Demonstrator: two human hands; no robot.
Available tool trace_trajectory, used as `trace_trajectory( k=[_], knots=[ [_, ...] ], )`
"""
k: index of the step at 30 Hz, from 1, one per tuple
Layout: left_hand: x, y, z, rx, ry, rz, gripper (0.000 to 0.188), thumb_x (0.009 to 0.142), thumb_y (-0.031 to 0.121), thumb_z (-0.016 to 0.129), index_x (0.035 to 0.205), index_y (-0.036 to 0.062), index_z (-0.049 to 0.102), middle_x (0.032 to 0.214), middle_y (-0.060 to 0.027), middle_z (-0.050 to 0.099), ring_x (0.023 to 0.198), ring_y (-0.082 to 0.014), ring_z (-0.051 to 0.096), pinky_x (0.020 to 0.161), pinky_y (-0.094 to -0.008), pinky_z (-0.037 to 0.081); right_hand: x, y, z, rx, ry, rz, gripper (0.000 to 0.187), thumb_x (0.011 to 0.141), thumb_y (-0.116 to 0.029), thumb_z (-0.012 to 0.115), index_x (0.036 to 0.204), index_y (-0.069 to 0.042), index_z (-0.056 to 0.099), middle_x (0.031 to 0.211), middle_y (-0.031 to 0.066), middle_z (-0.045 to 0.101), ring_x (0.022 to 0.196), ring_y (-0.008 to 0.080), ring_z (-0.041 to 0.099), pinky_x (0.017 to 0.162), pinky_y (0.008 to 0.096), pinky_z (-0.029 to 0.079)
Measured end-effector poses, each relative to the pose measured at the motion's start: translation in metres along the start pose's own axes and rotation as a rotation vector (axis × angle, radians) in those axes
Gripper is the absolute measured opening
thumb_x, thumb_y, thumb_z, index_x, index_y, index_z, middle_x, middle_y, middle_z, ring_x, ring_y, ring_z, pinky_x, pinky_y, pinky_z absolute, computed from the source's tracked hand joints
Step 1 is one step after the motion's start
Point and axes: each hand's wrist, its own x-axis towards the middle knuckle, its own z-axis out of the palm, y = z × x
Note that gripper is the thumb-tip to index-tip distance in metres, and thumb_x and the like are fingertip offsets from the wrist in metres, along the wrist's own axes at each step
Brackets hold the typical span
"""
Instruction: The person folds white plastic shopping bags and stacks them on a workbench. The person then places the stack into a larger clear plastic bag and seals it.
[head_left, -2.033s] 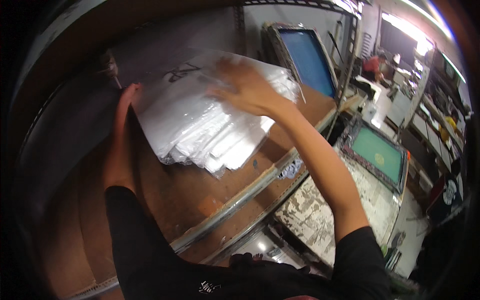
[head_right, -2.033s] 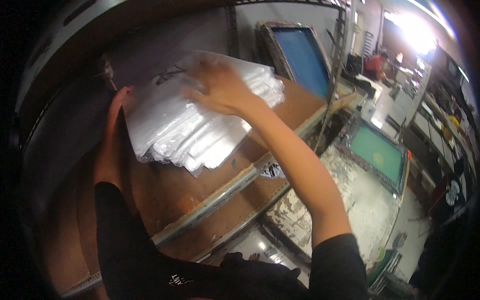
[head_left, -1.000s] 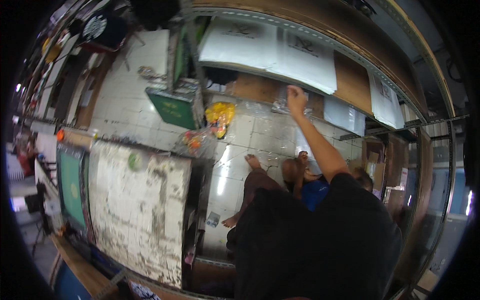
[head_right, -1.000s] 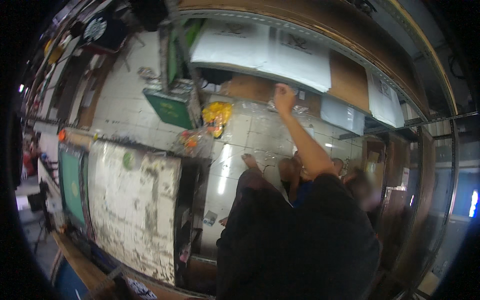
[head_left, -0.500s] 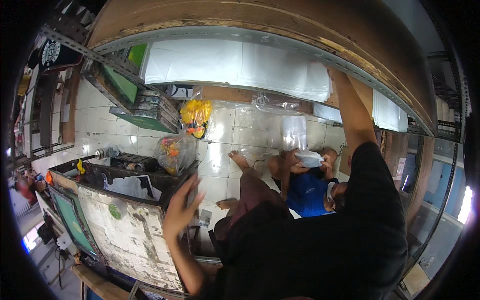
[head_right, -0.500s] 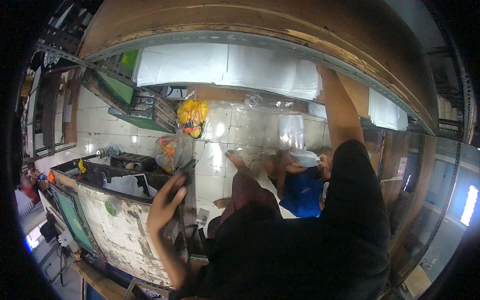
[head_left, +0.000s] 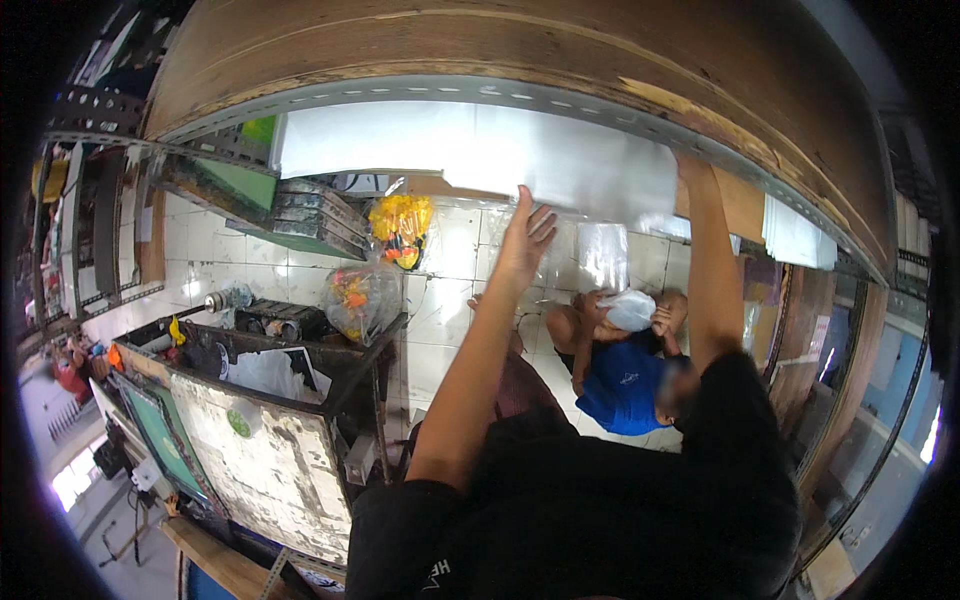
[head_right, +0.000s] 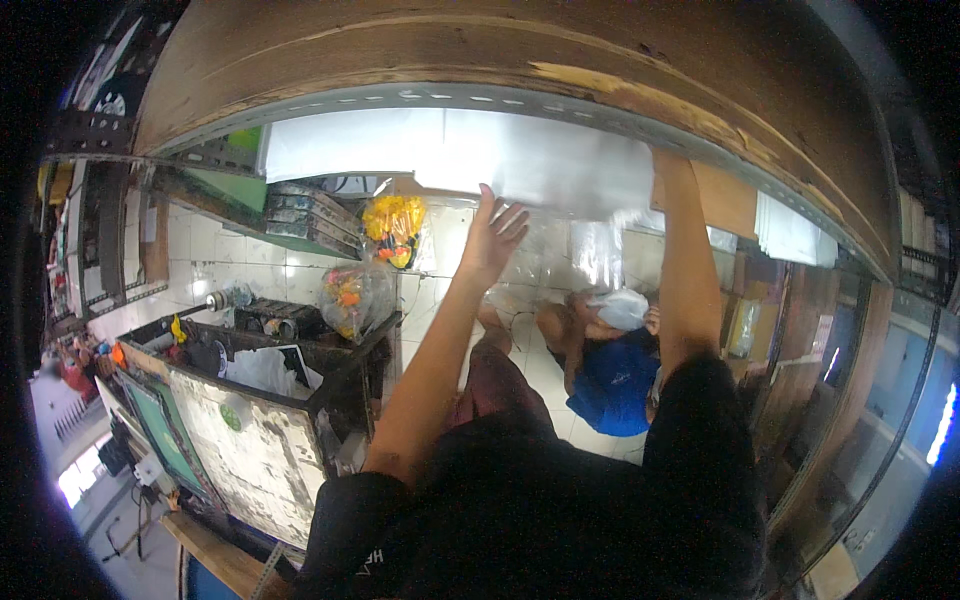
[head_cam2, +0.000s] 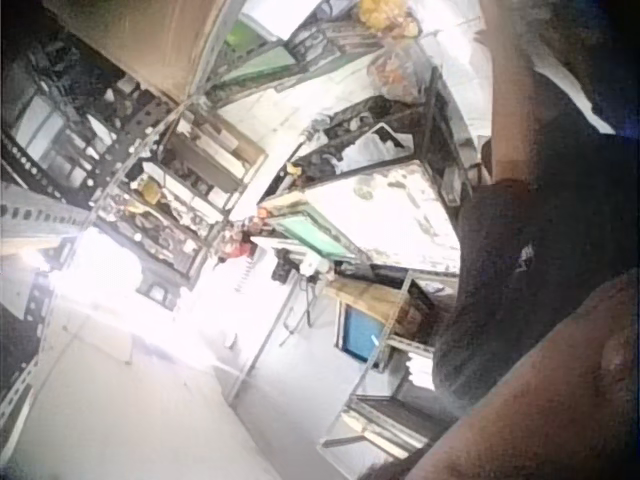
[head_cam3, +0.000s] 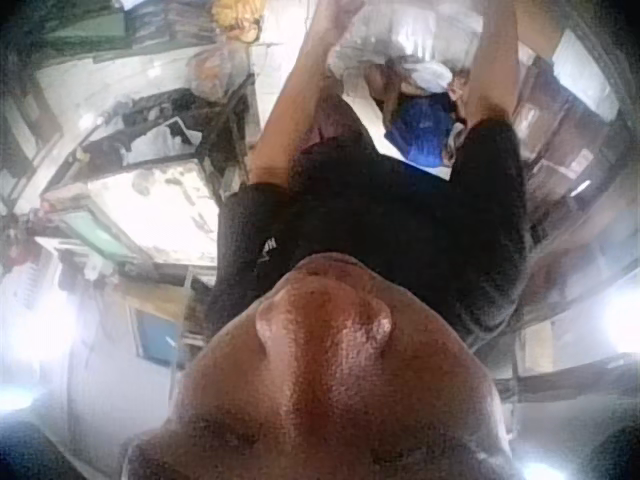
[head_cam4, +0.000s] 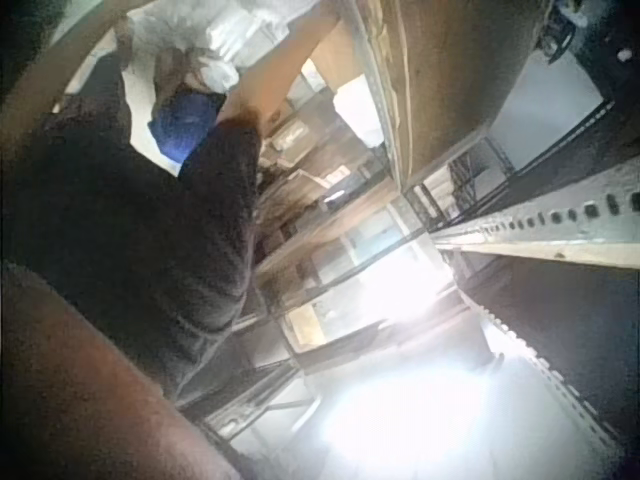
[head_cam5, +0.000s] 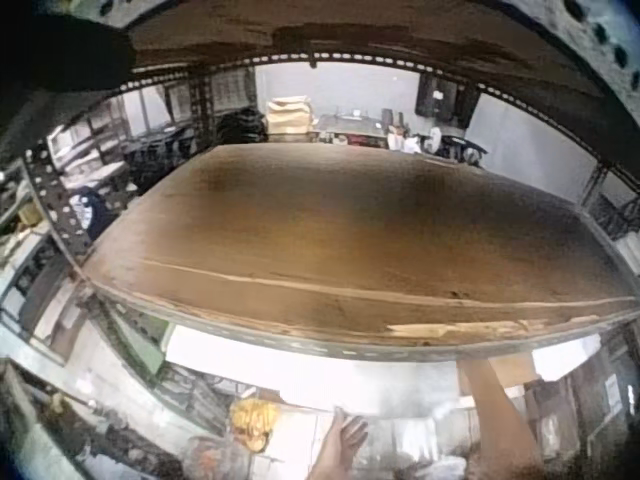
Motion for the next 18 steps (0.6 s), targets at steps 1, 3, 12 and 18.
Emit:
trace_trajectory(
  k=[1,3,12,18],
  knots=[
    [0.007,-0.006,0.008,-0.098,0.053,-0.007,0.080,0.098,0.055,0.063,0.146,-0.0067,0.044,0.134,-0.0179,0.062,0.128,-0.0275,0.058,0.113,-0.0409,0.043,-0.021,0.019,0.000,0.155,-0.034,0.034,0.062,0.080,-0.030,0.088,0.128,0.001,0.063,0.116,0.0127,0.070,0.105,0.0247,0.067,0.086,0.0366,0.057],
    [0.033,-0.036,0.000,-0.158,0.068,0.062,0.073,0.096,0.047,0.070,0.142,-0.0072,0.049,0.132,-0.0162,0.063,0.118,-0.0242,0.061,0.102,-0.0389,0.049,-0.076,0.042,-0.005,0.483,-0.174,0.179,0.060,0.081,-0.028,0.088,0.128,0.000,0.064,0.115,0.0115,0.071,0.104,0.0235,0.068,0.085,0.0358,0.057],
    [-0.092,-0.061,-0.010,0.458,0.330,0.422,0.039,0.094,0.037,0.076,0.095,-0.0021,0.071,0.075,-0.0039,0.067,0.061,-0.0107,0.057,0.053,-0.0333,0.046,-0.282,0.094,-0.042,0.716,-0.242,0.484,0.057,0.090,-0.029,0.075,0.131,0.007,0.059,0.117,0.0200,0.070,0.098,0.0332,0.072,0.090,0.0433,0.059],
    [-0.260,-0.020,-0.106,0.344,0.372,0.700,0.026,0.097,0.021,0.071,0.108,-0.0030,0.069,0.087,-0.0058,0.072,0.075,-0.0136,0.064,0.070,-0.0328,0.053,-0.484,-0.025,-0.049,0.712,-0.344,0.463,0.056,0.095,-0.022,0.070,0.139,0.009,0.053,0.130,0.0223,0.063,0.111,0.0357,0.067,0.097,0.0442,0.056]
  ],
)
